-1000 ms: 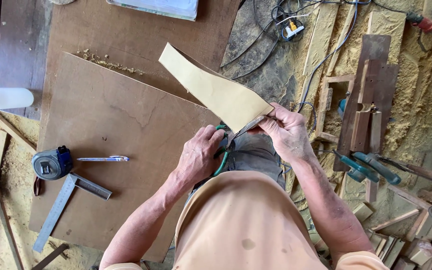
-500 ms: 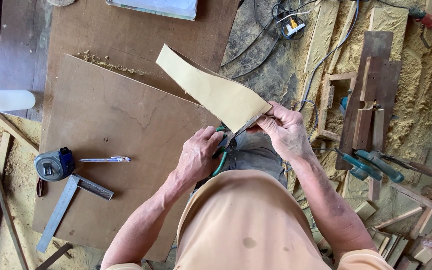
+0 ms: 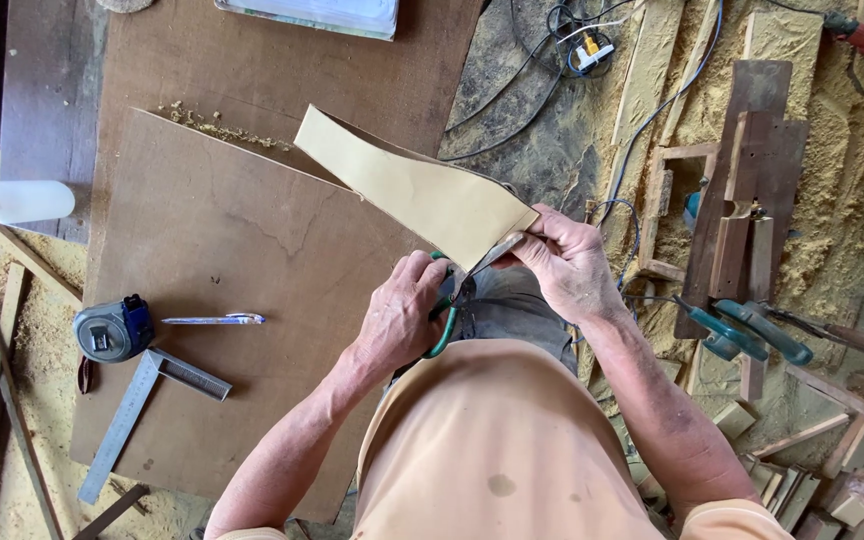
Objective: Measuring and marking wood using a template and ruler, then cutting the template with scissors
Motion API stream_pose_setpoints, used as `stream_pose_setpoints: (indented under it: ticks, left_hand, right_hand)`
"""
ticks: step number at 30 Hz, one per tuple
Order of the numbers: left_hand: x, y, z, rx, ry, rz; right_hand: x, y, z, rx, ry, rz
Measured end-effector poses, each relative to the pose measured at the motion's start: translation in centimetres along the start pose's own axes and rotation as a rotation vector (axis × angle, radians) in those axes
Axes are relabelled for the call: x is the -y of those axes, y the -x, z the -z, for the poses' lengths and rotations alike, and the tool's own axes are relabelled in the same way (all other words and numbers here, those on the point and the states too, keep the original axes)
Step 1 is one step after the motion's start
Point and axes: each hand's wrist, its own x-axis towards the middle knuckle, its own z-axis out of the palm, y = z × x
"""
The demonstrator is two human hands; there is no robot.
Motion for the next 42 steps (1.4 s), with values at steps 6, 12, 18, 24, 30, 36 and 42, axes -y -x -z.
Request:
stream_pose_setpoints:
  ticks: [6, 12, 18, 24, 30, 36, 42]
  left_hand:
    - [1.5, 0.5, -1.7, -0.057, 0.047, -0.032]
    - [2.2, 0.8, -2.2, -0.041, 0.099, -0.041]
    - [3.5, 1.8, -4.0, -0.082, 0.132, -0.02]
    - [4.0, 1.7, -4.1, -0.08, 0.15, -0.018]
    - [2.9, 1.1, -2.2, -0.053, 0.068, -0.011]
    - [0.0, -0.2, 1.1, -0.041, 0.045, -0.076]
    - [0.2, -0.2, 0.4, 0.02, 0.119, 0.024]
  right_hand:
    - [0.0, -0.1, 0.2, 0.011, 0.031, -0.009]
    - [-0.2, 0.0, -0.1, 0.018, 0.033, -0.009]
    - [0.4, -0.1, 0.0, 0.019, 0.096, -0.054]
    - [-0.7, 0.0, 0.5, 0.01, 0.057, -0.06]
    - [0.3, -0.2, 0.4, -0.034, 0.096, -0.027]
    - [1.8, 0.6, -0.6, 0.022, 0.211, 0.076]
    - [-0.6, 0.0, 0.2, -0.018, 0.222, 0.102]
